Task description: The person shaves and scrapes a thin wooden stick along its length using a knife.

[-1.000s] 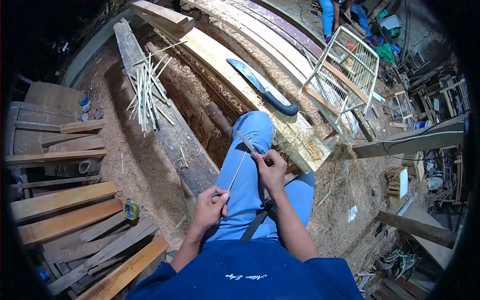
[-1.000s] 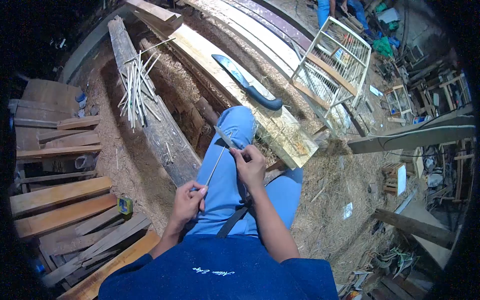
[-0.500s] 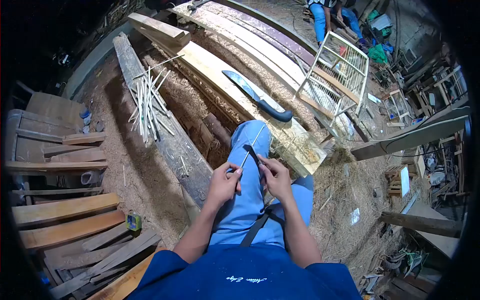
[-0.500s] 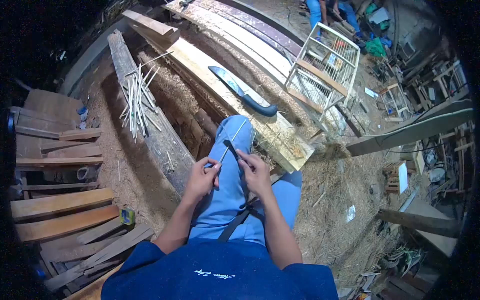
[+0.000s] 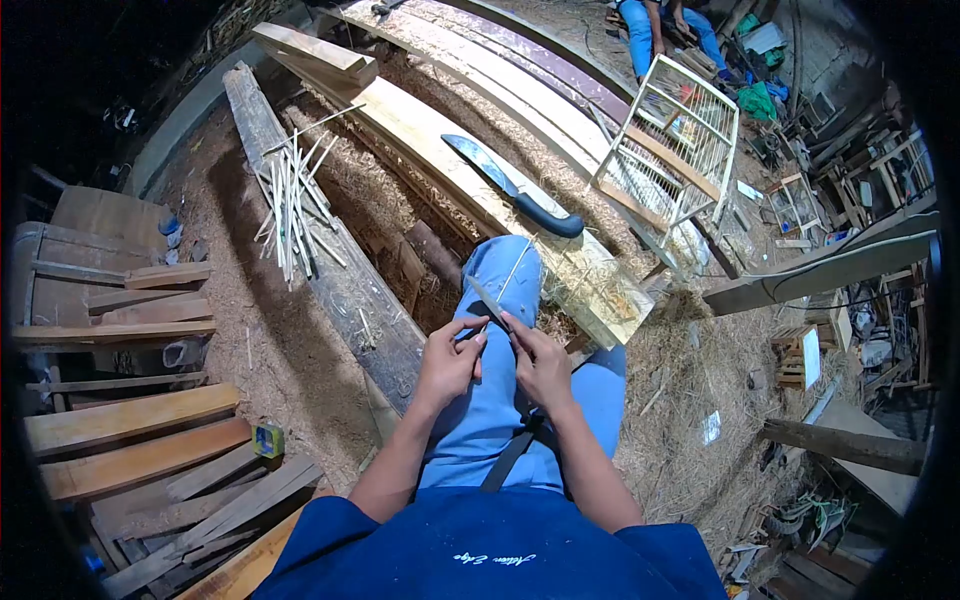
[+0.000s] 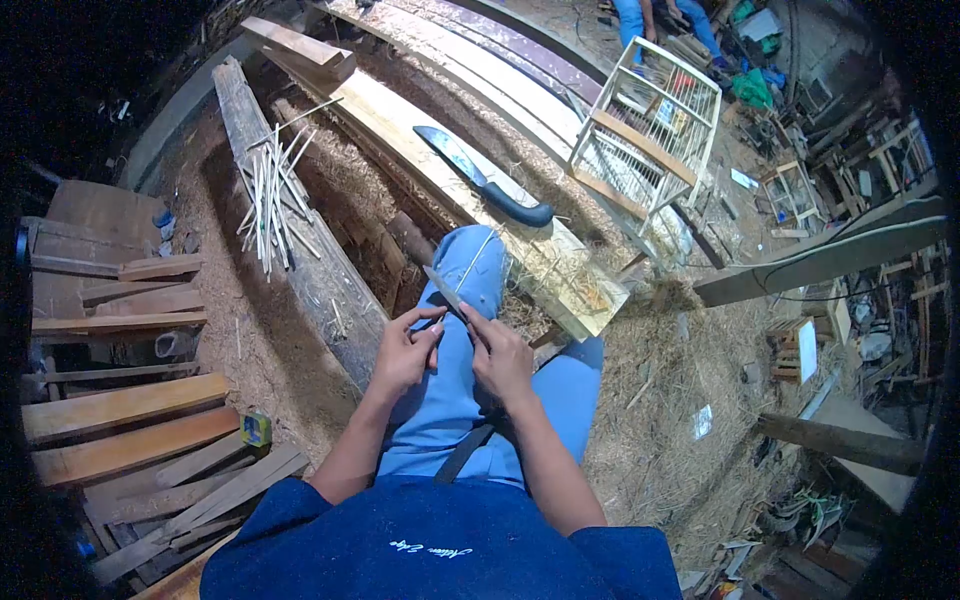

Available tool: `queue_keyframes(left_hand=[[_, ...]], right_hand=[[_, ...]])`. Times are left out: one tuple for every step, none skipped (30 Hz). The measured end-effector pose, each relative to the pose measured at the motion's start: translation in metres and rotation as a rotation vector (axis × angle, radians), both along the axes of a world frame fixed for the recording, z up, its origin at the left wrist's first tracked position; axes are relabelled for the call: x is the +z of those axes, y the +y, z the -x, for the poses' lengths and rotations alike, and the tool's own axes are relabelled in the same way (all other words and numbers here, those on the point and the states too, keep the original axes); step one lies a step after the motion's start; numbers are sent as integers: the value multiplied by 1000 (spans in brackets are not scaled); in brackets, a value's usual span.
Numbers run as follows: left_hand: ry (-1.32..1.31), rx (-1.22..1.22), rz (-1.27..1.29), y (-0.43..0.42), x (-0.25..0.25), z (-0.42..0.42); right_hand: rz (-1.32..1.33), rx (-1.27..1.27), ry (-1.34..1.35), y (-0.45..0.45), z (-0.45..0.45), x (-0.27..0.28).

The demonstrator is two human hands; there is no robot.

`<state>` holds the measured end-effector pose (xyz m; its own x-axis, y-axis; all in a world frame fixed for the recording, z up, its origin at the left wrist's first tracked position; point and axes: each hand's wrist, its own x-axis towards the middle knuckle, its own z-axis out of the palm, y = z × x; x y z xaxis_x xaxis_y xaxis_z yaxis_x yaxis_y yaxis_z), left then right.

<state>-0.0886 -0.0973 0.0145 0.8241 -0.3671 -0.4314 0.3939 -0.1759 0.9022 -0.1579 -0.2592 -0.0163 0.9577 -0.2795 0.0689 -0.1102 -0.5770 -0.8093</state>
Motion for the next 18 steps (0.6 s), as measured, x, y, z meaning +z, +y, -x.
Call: queue_keyframes(left_hand=[[-18, 5, 33, 3, -2, 2], [-17, 4, 33, 8, -4, 6], [5, -16, 15, 11, 5, 9], [27, -36, -4, 15, 9, 12], [14, -36, -3, 21, 4, 17], [17, -37, -6, 28, 4, 22], [37, -31, 6, 34, 4, 26], [56, -23, 18, 41, 5, 31], [46, -19, 24, 46, 8, 37], [46, -16, 21, 52, 12, 41], [76, -13, 25, 57, 17, 46], [106, -12, 30, 61, 23, 50], [130, -11, 23, 65, 29, 53], [129, -13, 23, 70, 28, 58], [154, -4, 41, 76, 26, 63], [174, 1, 59, 81, 22, 68], [144, 47, 79, 86, 6, 74], [131, 38, 82, 85, 8, 71]], right_hand=[[23, -8, 4, 0, -1, -1], [23, -10, 5, 0, -1, -2], [30, -23, 10, 1, -1, 0], [38, -36, 16, 0, -1, 1], [36, -39, 19, 0, 0, 3], [43, -39, 10, 1, -1, 5], [48, -37, 1, 2, -2, 6], [44, -35, 3, 3, -2, 5], [45, -43, -7, 3, -3, 4], [47, -51, -18, 4, -4, 4], [45, -49, -18, 4, -4, 5], [48, -50, 15, 3, -4, 7], [53, -51, 47, 3, -5, 8], [53, -53, 47, 3, -5, 6], [69, -69, 53, 3, -5, 4], [84, -89, 56, 2, -7, 3], [86, -97, 46, 1, -9, 4], [86, -94, 46, 1, -10, 5]])
